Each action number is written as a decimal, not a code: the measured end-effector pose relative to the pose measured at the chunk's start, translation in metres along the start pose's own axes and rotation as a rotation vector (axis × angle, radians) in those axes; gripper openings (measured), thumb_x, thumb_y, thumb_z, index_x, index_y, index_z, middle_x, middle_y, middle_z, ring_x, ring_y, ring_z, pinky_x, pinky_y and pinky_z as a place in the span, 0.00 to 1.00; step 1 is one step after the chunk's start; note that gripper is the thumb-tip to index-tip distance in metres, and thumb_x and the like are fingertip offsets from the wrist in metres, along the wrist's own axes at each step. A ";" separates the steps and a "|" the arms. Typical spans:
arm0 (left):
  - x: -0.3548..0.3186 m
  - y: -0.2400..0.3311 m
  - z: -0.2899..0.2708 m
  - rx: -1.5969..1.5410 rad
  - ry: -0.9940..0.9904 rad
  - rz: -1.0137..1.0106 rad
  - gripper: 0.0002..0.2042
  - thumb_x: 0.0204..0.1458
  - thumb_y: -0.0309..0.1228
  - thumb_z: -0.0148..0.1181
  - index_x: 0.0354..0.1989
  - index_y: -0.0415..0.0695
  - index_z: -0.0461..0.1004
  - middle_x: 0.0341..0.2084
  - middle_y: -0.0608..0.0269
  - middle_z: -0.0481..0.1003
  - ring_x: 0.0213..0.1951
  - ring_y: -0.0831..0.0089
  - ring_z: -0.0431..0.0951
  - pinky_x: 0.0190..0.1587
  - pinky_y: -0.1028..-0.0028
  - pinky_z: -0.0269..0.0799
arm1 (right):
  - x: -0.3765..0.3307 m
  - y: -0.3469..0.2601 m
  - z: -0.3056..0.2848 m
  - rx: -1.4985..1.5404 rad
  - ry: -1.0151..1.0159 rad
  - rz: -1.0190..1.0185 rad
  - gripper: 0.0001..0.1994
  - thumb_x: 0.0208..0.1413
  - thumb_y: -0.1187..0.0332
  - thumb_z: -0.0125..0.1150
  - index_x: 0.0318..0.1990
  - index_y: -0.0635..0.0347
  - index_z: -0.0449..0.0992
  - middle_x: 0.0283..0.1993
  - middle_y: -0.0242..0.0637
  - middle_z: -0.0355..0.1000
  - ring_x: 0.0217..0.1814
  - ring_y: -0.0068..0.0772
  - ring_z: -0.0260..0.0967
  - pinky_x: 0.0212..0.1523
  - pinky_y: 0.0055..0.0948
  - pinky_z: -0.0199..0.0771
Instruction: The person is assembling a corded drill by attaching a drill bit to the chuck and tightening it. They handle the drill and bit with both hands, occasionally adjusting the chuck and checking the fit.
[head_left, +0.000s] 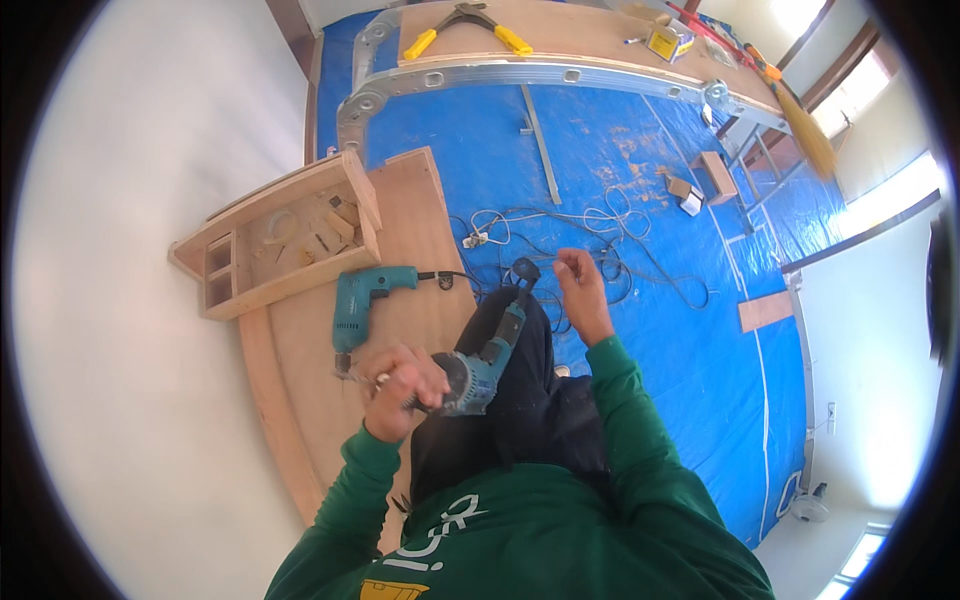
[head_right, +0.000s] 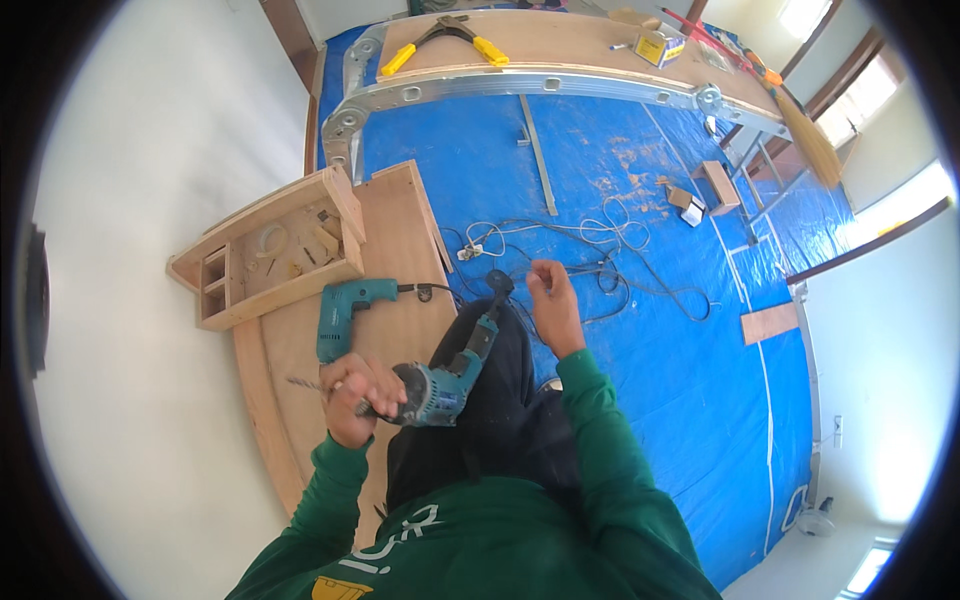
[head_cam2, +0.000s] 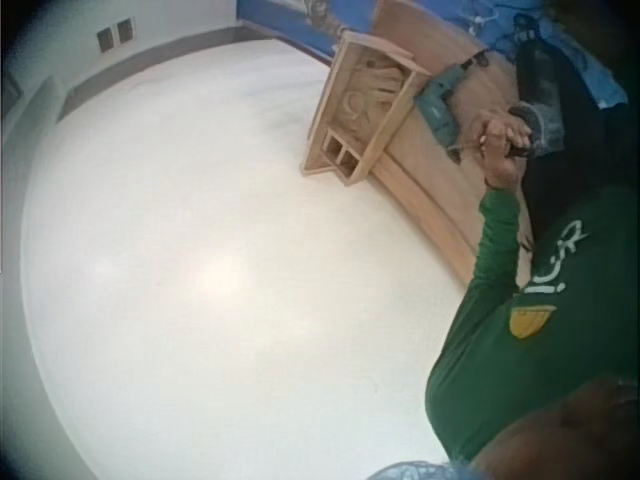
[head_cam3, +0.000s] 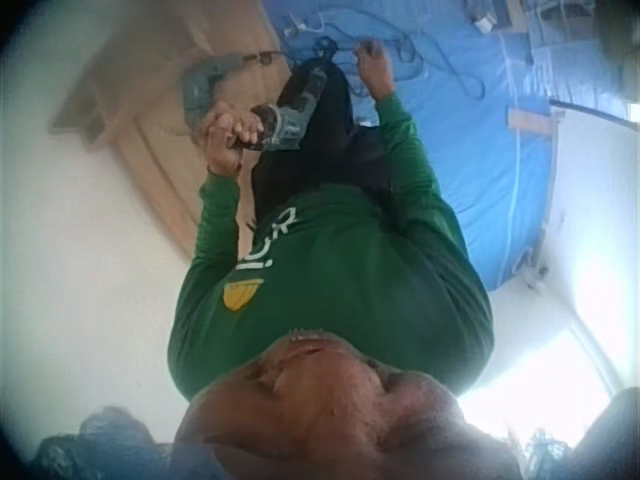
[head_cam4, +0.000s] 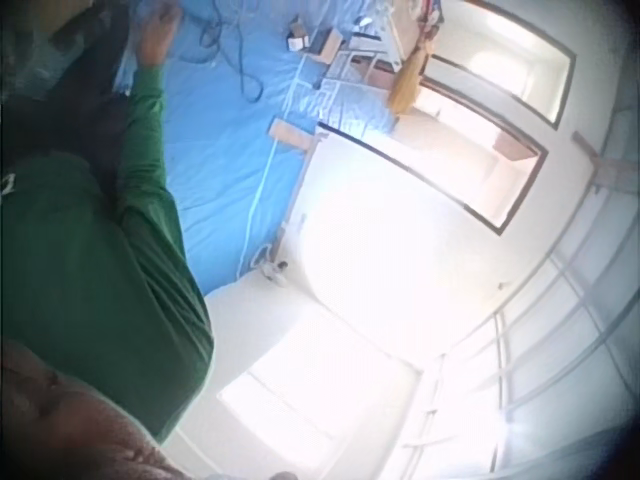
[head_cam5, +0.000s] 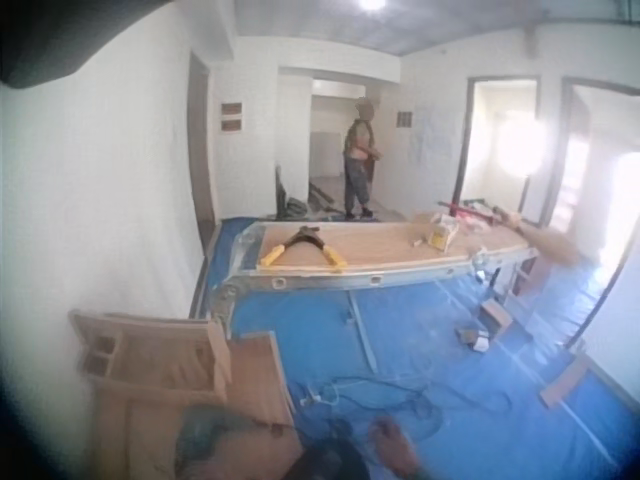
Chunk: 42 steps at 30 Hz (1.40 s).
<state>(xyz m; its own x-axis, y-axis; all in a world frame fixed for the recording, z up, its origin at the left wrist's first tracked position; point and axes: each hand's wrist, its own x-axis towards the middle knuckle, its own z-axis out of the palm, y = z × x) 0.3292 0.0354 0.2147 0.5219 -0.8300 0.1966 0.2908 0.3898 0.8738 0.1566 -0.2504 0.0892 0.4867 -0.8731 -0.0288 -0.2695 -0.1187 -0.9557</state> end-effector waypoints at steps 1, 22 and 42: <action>-0.002 -0.003 0.001 0.072 -0.054 0.026 0.17 0.67 0.36 0.59 0.26 0.40 0.74 0.20 0.57 0.75 0.23 0.67 0.76 0.34 0.64 0.78 | 0.003 -0.014 0.007 -0.043 0.037 -0.175 0.18 0.69 0.63 0.64 0.60 0.65 0.78 0.50 0.40 0.81 0.47 0.35 0.80 0.48 0.38 0.81; -0.020 -0.012 0.115 0.687 -0.507 0.230 0.17 0.60 0.40 0.74 0.25 0.48 0.73 0.18 0.61 0.71 0.21 0.58 0.76 0.24 0.58 0.68 | 0.120 0.007 0.098 -1.245 -1.118 0.228 0.11 0.63 0.70 0.61 0.43 0.64 0.89 0.41 0.45 0.87 0.36 0.36 0.87 0.40 0.42 0.87; -0.023 0.014 0.086 0.529 -0.408 0.151 0.14 0.63 0.35 0.69 0.26 0.44 0.77 0.20 0.59 0.74 0.22 0.60 0.74 0.27 0.63 0.68 | 0.114 -0.158 -0.091 0.549 -0.182 0.011 0.10 0.74 0.63 0.59 0.50 0.61 0.76 0.33 0.33 0.73 0.32 0.29 0.73 0.37 0.35 0.76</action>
<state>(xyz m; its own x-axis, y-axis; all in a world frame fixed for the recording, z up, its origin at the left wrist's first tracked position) 0.2520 0.0252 0.2604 0.1520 -0.9062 0.3946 -0.2469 0.3518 0.9030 0.1792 -0.3748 0.2637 0.6343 -0.7719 -0.0435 0.1714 0.1952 -0.9657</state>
